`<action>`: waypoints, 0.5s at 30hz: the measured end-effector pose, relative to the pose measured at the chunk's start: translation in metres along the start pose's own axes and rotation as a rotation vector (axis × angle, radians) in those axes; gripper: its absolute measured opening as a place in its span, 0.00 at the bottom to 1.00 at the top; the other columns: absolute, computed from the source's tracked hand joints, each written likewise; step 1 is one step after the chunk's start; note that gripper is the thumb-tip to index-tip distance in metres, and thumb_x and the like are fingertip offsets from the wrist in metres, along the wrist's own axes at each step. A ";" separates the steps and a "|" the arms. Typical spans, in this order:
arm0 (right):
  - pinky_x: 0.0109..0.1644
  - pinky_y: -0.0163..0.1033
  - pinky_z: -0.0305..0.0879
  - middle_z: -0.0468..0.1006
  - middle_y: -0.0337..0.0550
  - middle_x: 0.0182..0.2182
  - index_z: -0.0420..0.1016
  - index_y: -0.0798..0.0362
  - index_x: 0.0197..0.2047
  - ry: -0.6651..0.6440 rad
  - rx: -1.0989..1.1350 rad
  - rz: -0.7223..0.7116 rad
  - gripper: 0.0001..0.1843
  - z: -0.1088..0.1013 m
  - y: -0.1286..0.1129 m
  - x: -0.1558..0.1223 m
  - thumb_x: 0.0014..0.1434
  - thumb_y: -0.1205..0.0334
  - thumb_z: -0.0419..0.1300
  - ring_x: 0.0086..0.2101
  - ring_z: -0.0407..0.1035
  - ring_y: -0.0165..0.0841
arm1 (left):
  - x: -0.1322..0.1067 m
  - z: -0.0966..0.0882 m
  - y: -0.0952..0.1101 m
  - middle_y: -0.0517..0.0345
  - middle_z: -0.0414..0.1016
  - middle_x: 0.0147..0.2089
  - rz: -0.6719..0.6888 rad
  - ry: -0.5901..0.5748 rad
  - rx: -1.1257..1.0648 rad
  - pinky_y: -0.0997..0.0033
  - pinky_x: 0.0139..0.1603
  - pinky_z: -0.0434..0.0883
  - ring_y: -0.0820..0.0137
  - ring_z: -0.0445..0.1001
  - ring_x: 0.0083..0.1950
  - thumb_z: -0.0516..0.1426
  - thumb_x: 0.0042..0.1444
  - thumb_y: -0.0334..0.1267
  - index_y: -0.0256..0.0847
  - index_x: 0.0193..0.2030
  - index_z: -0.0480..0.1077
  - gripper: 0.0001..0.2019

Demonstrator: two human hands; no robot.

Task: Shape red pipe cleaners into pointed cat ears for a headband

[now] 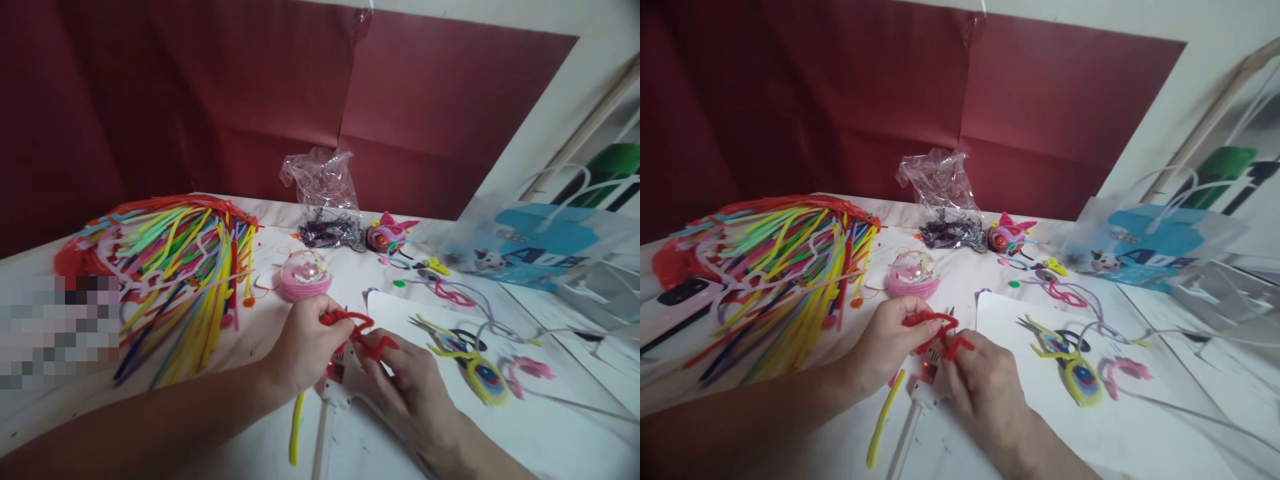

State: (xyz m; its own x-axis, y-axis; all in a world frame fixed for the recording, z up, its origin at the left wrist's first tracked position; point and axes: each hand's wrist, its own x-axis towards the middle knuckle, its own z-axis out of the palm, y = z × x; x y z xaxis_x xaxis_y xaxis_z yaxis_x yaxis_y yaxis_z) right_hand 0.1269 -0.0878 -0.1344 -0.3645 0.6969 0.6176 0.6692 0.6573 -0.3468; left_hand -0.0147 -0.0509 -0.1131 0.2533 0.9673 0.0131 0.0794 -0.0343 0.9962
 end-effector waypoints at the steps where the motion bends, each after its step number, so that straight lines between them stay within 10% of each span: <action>1: 0.24 0.34 0.60 0.71 0.45 0.20 0.69 0.56 0.27 -0.016 -0.041 -0.021 0.11 0.000 0.000 0.000 0.57 0.71 0.48 0.21 0.64 0.31 | 0.000 0.000 -0.001 0.65 0.63 0.20 0.015 0.002 0.022 0.78 0.20 0.60 0.78 0.63 0.20 0.54 0.47 0.35 0.38 0.25 0.62 0.05; 15: 0.20 0.32 0.53 0.64 0.38 0.16 0.66 0.54 0.23 -0.113 0.130 -0.074 0.10 -0.017 -0.006 0.005 0.55 0.70 0.53 0.17 0.58 0.28 | 0.006 -0.008 0.003 0.66 0.62 0.19 0.075 0.000 0.161 0.79 0.20 0.57 0.79 0.60 0.20 0.56 0.44 0.35 0.38 0.23 0.60 0.07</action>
State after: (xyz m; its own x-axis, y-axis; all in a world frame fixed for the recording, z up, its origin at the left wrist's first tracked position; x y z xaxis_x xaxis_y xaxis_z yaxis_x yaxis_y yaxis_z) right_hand 0.1318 -0.0937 -0.1173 -0.4848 0.6681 0.5645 0.5510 0.7345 -0.3961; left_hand -0.0205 -0.0434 -0.1094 0.2639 0.9607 0.0866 0.2139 -0.1458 0.9659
